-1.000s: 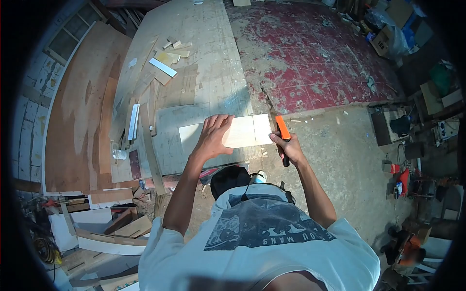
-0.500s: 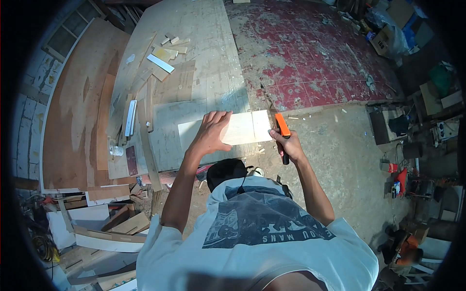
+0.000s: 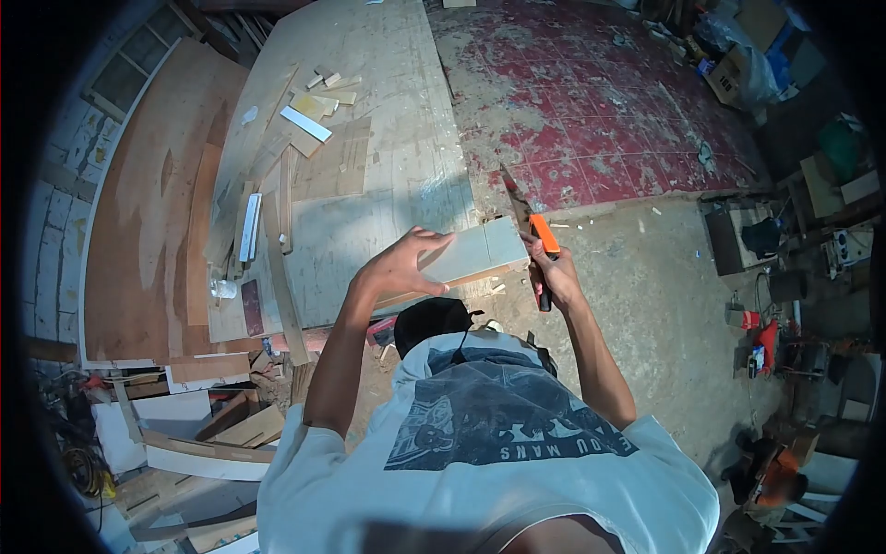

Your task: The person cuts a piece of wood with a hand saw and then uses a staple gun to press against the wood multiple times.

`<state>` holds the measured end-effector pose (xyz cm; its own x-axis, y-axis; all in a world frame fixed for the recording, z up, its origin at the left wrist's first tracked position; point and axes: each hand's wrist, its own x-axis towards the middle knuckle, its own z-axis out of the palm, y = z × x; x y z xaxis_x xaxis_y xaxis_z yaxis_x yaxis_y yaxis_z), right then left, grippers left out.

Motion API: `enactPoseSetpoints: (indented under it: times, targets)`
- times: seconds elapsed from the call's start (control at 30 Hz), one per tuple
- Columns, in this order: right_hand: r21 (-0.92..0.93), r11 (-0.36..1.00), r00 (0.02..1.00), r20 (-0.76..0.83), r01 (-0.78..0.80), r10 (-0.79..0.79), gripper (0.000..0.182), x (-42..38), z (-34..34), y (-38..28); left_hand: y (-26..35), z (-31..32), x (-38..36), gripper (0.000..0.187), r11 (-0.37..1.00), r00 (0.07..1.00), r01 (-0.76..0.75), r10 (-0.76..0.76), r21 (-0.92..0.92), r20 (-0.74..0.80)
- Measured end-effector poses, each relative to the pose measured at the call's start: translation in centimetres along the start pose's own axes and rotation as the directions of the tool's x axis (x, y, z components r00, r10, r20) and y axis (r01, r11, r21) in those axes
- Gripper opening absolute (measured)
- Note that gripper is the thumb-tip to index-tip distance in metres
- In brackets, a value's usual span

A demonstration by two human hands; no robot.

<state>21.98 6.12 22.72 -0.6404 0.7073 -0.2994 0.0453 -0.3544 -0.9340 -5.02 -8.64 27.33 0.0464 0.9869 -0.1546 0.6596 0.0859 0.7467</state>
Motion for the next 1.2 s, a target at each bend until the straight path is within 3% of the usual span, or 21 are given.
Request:
enactPoseSetpoints:
  times: [0.03, 0.07, 0.13, 0.2, 0.27, 0.3, 0.33, 0.4, 0.57, 0.67, 0.73, 0.87, 0.93, 1.13, 1.2]
  targets:
    - [0.005, 1.000, 1.000, 0.004, 0.009, -0.009, 0.054, 0.1, -0.1, 0.2, -0.2, 0.1, 0.1, 0.092, 0.993, 1.000, 0.011, -0.007, -0.121, 0.029]
    - [0.010, 1.000, 1.000, 0.009, 0.018, -0.018, 0.054, 0.2, -0.1, 0.3, -0.4, 0.1, 0.2, 0.092, 0.993, 1.000, 0.010, -0.007, -0.119, 0.029]
    - [0.082, 0.996, 0.999, -0.007, 0.038, -0.038, 0.053, 0.2, 0.2, 0.2, -0.8, 0.0, 0.7, 0.089, 0.907, 0.985, 0.088, -0.017, -0.411, 0.174]
    - [0.150, 0.987, 0.998, -0.019, 0.055, -0.053, 0.053, 0.3, 0.3, 0.0, -1.6, 0.6, 0.8, 0.083, 0.892, 0.987, 0.091, -0.021, -0.442, 0.161]
    - [0.117, 0.992, 0.998, -0.024, 0.052, -0.050, 0.051, 0.4, 0.1, -0.2, -3.6, 1.3, 0.9, 0.072, 0.865, 0.965, 0.250, -0.187, -0.435, 0.182]
    - [0.116, 0.992, 0.999, -0.023, 0.051, -0.048, 0.051, 0.4, 0.1, -0.4, -3.7, 1.5, 1.2, 0.061, 0.768, 0.940, 0.308, -0.157, -0.561, 0.302]
    - [0.083, 0.995, 0.998, -0.022, 0.055, -0.054, 0.049, 0.5, 0.1, -0.7, -3.7, 1.9, 1.2, 0.061, 0.767, 0.940, 0.308, -0.156, -0.562, 0.302]
    - [0.050, 0.997, 0.998, -0.019, 0.059, -0.058, 0.047, 0.4, 0.2, -1.3, -3.4, 2.9, 1.1, 0.060, 0.428, 0.879, 0.464, -0.331, -0.775, 0.343]
    - [0.050, 0.999, 0.999, -0.047, -0.019, 0.021, 0.041, 0.6, 0.4, -2.2, -4.1, 3.1, 2.1, 0.063, 0.407, 0.914, 0.403, -0.219, -0.820, 0.340]
    - [0.064, 0.998, 0.999, -0.047, -0.018, 0.021, 0.037, 0.7, 0.4, -2.1, -3.5, 2.9, 2.2, 0.068, 0.319, 0.920, 0.392, -0.163, -0.863, 0.357]
    - [0.059, 0.998, 0.998, -0.054, -0.024, 0.027, 0.035, 0.6, 0.3, -2.3, -5.3, 3.8, 2.6, 0.072, 0.167, 0.921, 0.384, -0.004, -0.908, 0.389]
    - [0.072, 0.997, 0.998, -0.055, -0.028, 0.032, 0.031, 0.3, 0.4, -3.1, -6.9, 5.1, 2.8, 0.076, 0.123, 0.919, 0.395, -0.062, -0.910, 0.390]
    - [0.055, 0.998, 0.997, -0.065, -0.027, 0.031, 0.031, 0.2, 0.6, -3.5, -5.2, 4.8, 2.6, 0.080, -0.019, 0.892, 0.449, 0.070, -0.893, 0.447]
    - [0.030, 1.000, 0.997, -0.072, -0.006, 0.008, 0.028, 0.2, 0.8, -4.1, -2.5, 3.5, 2.5, 0.083, -0.048, 0.851, 0.491, 0.238, -0.870, 0.468]
    - [0.028, 1.000, 0.997, -0.074, -0.004, 0.006, 0.028, 0.3, 0.9, -4.1, -2.3, 3.5, 2.4, 0.083, -0.037, 0.864, 0.474, 0.210, -0.880, 0.457]
